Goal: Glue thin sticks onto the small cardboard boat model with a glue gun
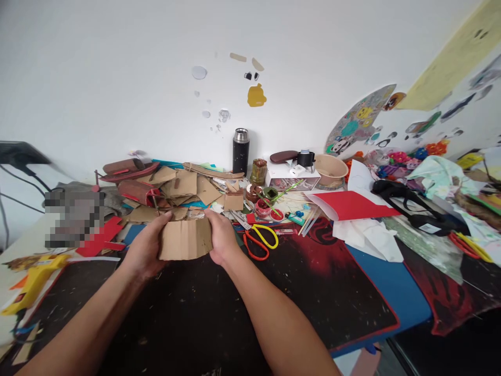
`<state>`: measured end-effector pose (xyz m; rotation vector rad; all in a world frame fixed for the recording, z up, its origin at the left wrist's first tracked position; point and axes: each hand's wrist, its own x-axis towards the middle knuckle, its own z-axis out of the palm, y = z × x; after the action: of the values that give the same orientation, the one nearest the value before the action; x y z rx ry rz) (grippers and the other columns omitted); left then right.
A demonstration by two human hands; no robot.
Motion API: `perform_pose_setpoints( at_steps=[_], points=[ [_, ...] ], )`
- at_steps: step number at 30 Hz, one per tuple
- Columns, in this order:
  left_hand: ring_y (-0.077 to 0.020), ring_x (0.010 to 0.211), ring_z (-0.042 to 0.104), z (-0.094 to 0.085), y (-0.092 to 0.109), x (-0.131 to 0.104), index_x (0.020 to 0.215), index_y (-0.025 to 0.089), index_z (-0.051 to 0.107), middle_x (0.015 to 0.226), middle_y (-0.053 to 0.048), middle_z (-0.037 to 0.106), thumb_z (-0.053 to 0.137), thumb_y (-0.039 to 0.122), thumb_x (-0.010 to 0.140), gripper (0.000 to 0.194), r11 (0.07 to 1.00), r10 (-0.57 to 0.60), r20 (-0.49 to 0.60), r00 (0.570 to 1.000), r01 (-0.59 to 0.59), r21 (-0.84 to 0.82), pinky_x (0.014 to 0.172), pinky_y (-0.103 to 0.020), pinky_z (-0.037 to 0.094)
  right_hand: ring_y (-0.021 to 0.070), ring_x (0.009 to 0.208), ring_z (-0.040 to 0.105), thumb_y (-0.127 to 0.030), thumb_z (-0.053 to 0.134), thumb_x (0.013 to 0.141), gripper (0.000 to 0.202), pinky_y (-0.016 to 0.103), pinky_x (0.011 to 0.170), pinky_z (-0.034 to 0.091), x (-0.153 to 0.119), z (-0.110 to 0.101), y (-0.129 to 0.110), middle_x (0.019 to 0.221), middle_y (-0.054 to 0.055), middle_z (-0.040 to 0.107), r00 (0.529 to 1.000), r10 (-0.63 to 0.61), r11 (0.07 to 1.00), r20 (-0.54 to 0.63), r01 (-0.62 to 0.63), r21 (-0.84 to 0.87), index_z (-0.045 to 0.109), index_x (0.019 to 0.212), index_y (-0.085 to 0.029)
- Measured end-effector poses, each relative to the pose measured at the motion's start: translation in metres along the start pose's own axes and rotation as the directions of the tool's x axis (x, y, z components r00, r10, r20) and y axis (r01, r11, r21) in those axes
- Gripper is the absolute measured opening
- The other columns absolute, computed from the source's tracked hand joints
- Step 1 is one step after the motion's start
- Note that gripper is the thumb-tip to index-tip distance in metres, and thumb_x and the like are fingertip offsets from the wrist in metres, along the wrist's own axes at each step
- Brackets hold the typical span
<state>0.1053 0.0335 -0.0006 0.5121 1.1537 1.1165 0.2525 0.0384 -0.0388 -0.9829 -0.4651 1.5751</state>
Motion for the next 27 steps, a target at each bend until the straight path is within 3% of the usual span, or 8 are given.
perform_pose_setpoints(
  at_steps=[4,7,11,15,19,22,24,27],
  points=[
    [-0.0145,0.054,0.055,-0.034,0.028,0.009,0.068,0.017,0.070,0.061,-0.002,0.063,0.087,0.049,0.074,0.037,0.922,0.243,0.241,0.939,-0.301,0.244,0.050,-0.021,0.045,0.0167,0.068,0.050,-0.052,0.067,0.086,0.036,0.027,0.065,0.038,0.004,-0.011,-0.012,0.065,-0.003,0.055,0.958,-0.279,0.901,0.066,0.285,-0.326,0.059,0.067,-0.022],
    [-0.0215,0.068,0.064,-0.053,0.047,0.011,0.079,0.018,0.078,0.075,-0.009,0.073,0.089,0.051,0.071,0.035,0.823,0.262,0.385,0.885,-0.413,0.391,0.063,-0.026,0.054,0.0154,0.066,0.042,-0.052,0.061,0.093,0.044,0.027,0.064,0.033,0.001,-0.013,-0.019,0.063,-0.004,0.043,0.904,-0.387,0.753,0.181,0.423,-0.503,0.050,0.062,-0.022],
    [-0.0311,0.091,0.072,-0.052,0.040,0.008,0.080,0.024,0.079,0.089,-0.008,0.079,0.096,0.025,0.059,0.026,0.802,0.024,0.479,0.878,-0.303,0.514,0.073,-0.028,0.057,0.0151,0.067,0.041,-0.051,0.058,0.098,0.045,0.026,0.065,0.034,-0.005,-0.008,-0.016,0.066,-0.003,0.044,0.864,-0.399,0.660,0.307,0.503,-0.558,0.049,0.065,-0.022],
    [-0.0262,0.072,0.070,-0.045,0.025,0.005,0.075,0.024,0.075,0.069,-0.002,0.071,0.084,0.019,0.074,0.010,0.857,-0.156,0.455,0.877,-0.109,0.504,0.055,-0.024,0.048,0.0154,0.070,0.047,-0.056,0.063,0.095,0.044,0.026,0.066,0.038,-0.004,-0.007,-0.011,0.069,-0.002,0.052,0.879,-0.382,0.704,0.284,0.476,-0.527,0.059,0.068,-0.021],
    [-0.0187,0.056,0.063,-0.046,0.029,0.008,0.072,0.020,0.070,0.062,-0.001,0.066,0.086,0.028,0.077,0.018,0.906,-0.040,0.348,0.937,-0.113,0.407,0.046,-0.022,0.045,0.0127,0.055,0.046,-0.069,0.068,0.087,0.048,0.023,0.049,0.031,0.003,-0.011,-0.011,0.065,-0.002,0.057,0.955,-0.242,0.892,0.173,0.289,-0.348,0.070,0.083,-0.021],
    [-0.0110,0.037,0.045,-0.046,0.035,0.012,0.068,0.020,0.063,0.048,0.002,0.053,0.081,0.037,0.085,0.030,0.977,0.060,0.309,0.949,-0.119,0.176,0.034,-0.019,0.037,0.0089,0.040,0.037,-0.075,0.067,0.085,0.055,0.023,0.039,0.019,0.003,-0.011,-0.015,0.059,-0.004,0.058,0.968,-0.145,0.960,0.206,0.188,-0.208,0.070,0.096,-0.021],
    [-0.0083,0.029,0.032,-0.042,0.031,0.015,0.067,0.020,0.057,0.042,0.006,0.040,0.074,0.037,0.091,0.034,0.999,-0.002,0.384,0.923,-0.013,0.036,0.029,-0.017,0.029,0.0080,0.038,0.039,-0.074,0.069,0.085,0.056,0.022,0.038,0.019,0.000,-0.008,-0.017,0.062,-0.004,0.062,0.954,-0.161,0.960,0.254,0.211,-0.185,0.069,0.106,-0.021],
    [-0.0065,0.027,0.028,-0.032,0.016,0.021,0.068,0.019,0.058,0.041,0.006,0.038,0.075,0.038,0.090,0.034,0.982,-0.186,0.516,0.836,0.165,0.087,0.027,-0.015,0.025,0.0078,0.040,0.045,-0.072,0.072,0.084,0.055,0.020,0.037,0.023,-0.003,-0.004,-0.016,0.067,-0.005,0.065,0.933,-0.160,0.952,0.321,0.232,-0.199,0.065,0.109,-0.023]
  ],
)
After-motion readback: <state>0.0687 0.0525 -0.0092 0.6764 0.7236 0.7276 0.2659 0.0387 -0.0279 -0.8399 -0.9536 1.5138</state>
